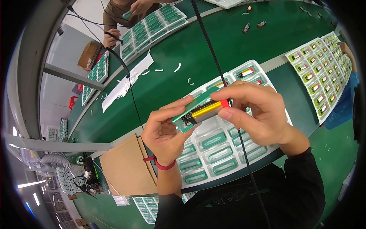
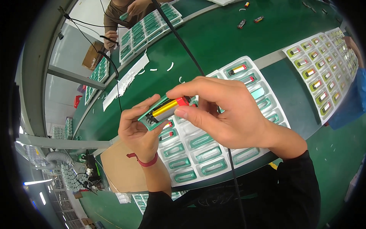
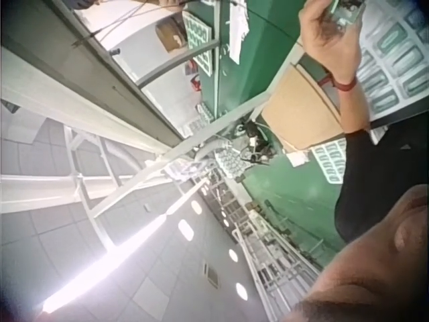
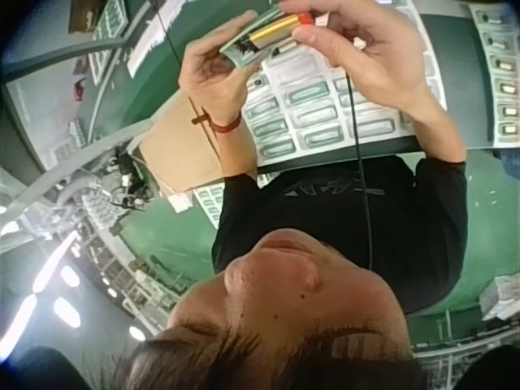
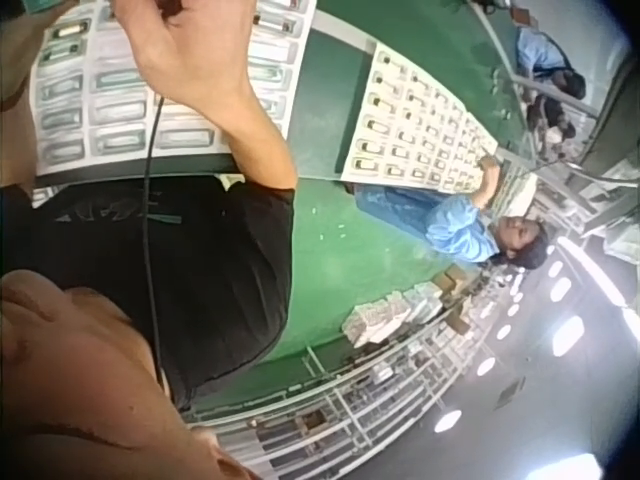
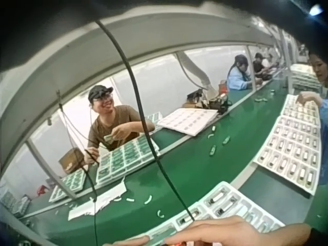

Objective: The person assembles electronic components by hand, placing internal parts into green plastic housings.

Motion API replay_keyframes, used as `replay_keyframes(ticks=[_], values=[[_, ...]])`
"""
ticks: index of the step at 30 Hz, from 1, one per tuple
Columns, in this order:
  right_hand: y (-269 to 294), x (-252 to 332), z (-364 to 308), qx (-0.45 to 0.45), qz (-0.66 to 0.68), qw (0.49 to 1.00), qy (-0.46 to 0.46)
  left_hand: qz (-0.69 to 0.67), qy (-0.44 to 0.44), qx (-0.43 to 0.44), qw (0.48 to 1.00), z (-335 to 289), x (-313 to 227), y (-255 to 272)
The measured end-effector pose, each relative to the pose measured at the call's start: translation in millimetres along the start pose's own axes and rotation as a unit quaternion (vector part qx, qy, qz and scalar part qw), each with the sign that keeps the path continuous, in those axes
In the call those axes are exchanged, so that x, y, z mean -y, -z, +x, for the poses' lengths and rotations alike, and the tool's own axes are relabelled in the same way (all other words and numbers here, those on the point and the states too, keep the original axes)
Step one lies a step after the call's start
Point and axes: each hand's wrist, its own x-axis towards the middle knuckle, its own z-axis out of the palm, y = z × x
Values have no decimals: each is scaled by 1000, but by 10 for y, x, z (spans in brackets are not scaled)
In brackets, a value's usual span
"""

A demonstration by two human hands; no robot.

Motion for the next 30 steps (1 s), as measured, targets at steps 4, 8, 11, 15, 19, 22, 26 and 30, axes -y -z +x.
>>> replay_keyframes(ticks=[4,8,11,15,19,22,26,30], values=[[-25,27,23,25,4,999,-25,-19,15,3,1000,0,-35,3],[-23,-24,39,28,-48,998,-4,39,3,32,999,-8,-23,28],[-71,-76,39,3,-57,998,-1,25,24,27,999,-14,-3,-7],[-168,-35,6,-63,-87,993,-47,14,27,4,1000,-14,38,-57],[-205,-97,11,-145,-163,975,44,6,17,1,1000,-8,94,-106],[-173,-159,36,-140,-177,974,34,22,-3,-32,999,-34,99,-125],[-144,-193,69,-125,-116,985,-39,48,-12,-56,997,-69,145,-201],[-133,-231,67,-130,-65,986,-79,131,-22,-66,989,-86,181,-242]])
